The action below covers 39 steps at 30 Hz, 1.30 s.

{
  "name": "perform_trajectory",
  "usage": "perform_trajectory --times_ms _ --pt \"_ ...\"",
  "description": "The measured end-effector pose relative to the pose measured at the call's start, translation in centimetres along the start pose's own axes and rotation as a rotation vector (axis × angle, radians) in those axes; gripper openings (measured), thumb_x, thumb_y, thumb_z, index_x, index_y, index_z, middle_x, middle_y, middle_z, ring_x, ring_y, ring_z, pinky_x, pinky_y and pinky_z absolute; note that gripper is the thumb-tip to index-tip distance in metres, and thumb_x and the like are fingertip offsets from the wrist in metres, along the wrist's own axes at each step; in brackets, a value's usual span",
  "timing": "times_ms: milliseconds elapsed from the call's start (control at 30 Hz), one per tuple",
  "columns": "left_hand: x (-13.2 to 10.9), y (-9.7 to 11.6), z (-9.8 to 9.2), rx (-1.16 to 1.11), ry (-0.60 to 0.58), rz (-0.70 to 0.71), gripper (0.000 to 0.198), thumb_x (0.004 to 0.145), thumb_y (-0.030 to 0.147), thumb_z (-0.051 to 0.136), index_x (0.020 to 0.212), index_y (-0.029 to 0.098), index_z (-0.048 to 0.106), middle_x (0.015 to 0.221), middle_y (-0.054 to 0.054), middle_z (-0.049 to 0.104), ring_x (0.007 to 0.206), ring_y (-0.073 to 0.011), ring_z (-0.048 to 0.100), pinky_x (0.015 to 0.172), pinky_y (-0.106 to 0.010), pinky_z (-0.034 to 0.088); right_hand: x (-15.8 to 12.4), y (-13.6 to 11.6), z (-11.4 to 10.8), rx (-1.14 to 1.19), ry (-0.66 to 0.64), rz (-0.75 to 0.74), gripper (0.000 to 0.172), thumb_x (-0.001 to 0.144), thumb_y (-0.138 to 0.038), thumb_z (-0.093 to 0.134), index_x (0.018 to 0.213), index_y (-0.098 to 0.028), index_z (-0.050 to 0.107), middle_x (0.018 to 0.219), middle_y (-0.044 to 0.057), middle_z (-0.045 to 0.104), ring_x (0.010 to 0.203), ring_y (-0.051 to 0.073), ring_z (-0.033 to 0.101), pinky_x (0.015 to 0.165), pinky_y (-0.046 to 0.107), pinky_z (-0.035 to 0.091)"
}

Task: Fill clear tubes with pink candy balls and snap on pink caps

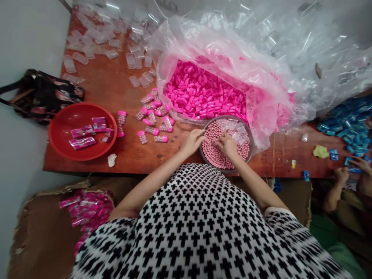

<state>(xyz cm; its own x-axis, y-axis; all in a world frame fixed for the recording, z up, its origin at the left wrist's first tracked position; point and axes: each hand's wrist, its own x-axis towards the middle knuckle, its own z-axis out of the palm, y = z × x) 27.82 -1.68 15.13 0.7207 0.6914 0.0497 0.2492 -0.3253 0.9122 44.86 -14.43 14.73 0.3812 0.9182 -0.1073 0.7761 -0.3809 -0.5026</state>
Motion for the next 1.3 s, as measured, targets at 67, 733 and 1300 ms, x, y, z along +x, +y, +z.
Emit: perform_trajectory --times_ms 67,733,1300 --pt "0.4 0.5 1.8 -0.018 -0.114 0.009 0.033 0.078 0.024 0.063 0.110 0.014 0.065 0.110 -0.011 0.068 0.103 -0.0222 0.062 0.094 -0.036 0.046 -0.2 0.2 -0.7 0.249 0.016 0.037 0.022 0.081 -0.034 0.059 0.067 -0.017 0.061 0.075 0.003 0.059 0.078 0.017 0.052 0.077 0.033 0.043" --pt "3.1 -0.1 0.9 -0.513 -0.223 -0.243 0.045 0.070 0.046 0.069 0.101 0.014 0.070 0.099 -0.010 0.072 0.088 -0.0228 0.067 0.081 -0.038 0.054 1.2 -1.1 -5.5 0.343 -0.054 -0.241 0.023 0.084 -0.041 0.059 0.084 -0.019 0.067 0.073 0.002 0.066 0.067 0.014 0.059 0.065 0.026 0.045" --pt "4.2 -0.3 -2.5 -0.916 0.014 -0.545 0.049 0.063 0.043 0.076 0.101 0.014 0.068 0.098 -0.008 0.072 0.080 -0.0193 0.068 0.078 -0.036 0.056 22.7 -2.9 -5.1 -0.417 -0.088 0.009 0.032 0.090 -0.023 0.041 0.110 -0.017 0.065 0.111 0.013 0.065 0.100 0.024 0.059 0.081 0.031 0.044"
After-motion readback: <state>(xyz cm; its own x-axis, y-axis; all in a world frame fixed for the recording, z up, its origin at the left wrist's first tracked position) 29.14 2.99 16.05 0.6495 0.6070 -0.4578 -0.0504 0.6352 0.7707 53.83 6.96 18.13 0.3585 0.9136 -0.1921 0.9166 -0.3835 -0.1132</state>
